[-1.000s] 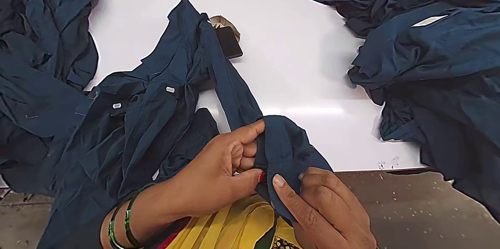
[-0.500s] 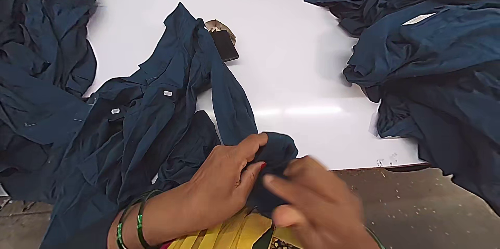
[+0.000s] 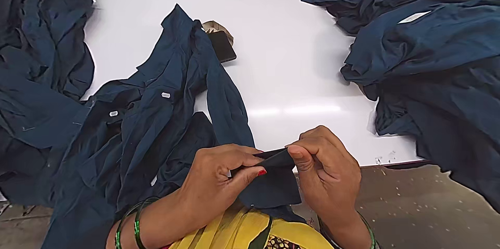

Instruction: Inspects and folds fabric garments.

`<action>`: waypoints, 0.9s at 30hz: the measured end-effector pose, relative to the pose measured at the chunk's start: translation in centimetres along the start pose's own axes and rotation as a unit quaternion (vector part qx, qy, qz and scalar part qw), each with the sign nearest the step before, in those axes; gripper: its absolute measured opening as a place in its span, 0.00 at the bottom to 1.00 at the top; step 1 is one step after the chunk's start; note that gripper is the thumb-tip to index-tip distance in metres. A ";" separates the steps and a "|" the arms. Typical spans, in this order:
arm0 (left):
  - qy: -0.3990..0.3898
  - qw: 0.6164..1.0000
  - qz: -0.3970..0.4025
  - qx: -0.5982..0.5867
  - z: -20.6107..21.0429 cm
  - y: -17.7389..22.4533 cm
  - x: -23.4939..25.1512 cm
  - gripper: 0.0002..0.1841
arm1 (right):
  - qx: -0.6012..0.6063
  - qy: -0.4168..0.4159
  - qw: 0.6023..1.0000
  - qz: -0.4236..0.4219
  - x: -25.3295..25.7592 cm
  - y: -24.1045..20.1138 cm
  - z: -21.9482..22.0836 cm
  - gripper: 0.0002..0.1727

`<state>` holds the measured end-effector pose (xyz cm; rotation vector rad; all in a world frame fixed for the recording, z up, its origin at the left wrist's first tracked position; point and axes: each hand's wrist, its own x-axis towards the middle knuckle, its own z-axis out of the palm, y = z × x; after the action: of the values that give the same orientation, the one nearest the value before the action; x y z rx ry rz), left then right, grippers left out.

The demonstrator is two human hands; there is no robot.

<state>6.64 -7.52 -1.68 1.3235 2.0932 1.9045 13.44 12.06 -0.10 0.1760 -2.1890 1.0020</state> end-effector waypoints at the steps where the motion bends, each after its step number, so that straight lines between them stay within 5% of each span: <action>1: 0.008 1.000 0.004 -0.008 0.0 0.0 -0.1 0.10 | -0.014 0.020 1.000 -0.007 -0.1 0.0 0.2 0.20; 4: 0.013 0.999 -0.017 -0.027 -0.1 0.1 -0.1 0.10 | -0.031 0.047 0.998 -0.011 -0.2 -0.2 0.7 0.19; 9: -0.061 0.995 -0.074 -0.002 0.2 0.4 0.8 0.24 | -0.004 0.004 1.000 0.002 -0.8 -0.6 1.8 0.19; 14: -0.012 0.973 -0.128 -0.190 0.6 0.5 1.2 0.07 | 0.104 -0.101 0.985 0.093 -0.3 -0.9 0.4 0.19; 19: -0.028 0.962 -0.148 -0.227 -0.6 0.6 1.0 0.05 | 0.024 -0.170 0.959 0.225 -0.6 3.2 -2.1 0.17; 27: -0.052 0.961 -0.143 -0.233 -0.6 0.8 1.2 0.05 | 0.159 -0.092 0.979 0.090 -0.1 -0.8 -1.4 0.12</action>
<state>5.97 -7.39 -0.24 0.9392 1.5452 1.9775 14.62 12.50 0.95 0.2278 -2.2256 1.4916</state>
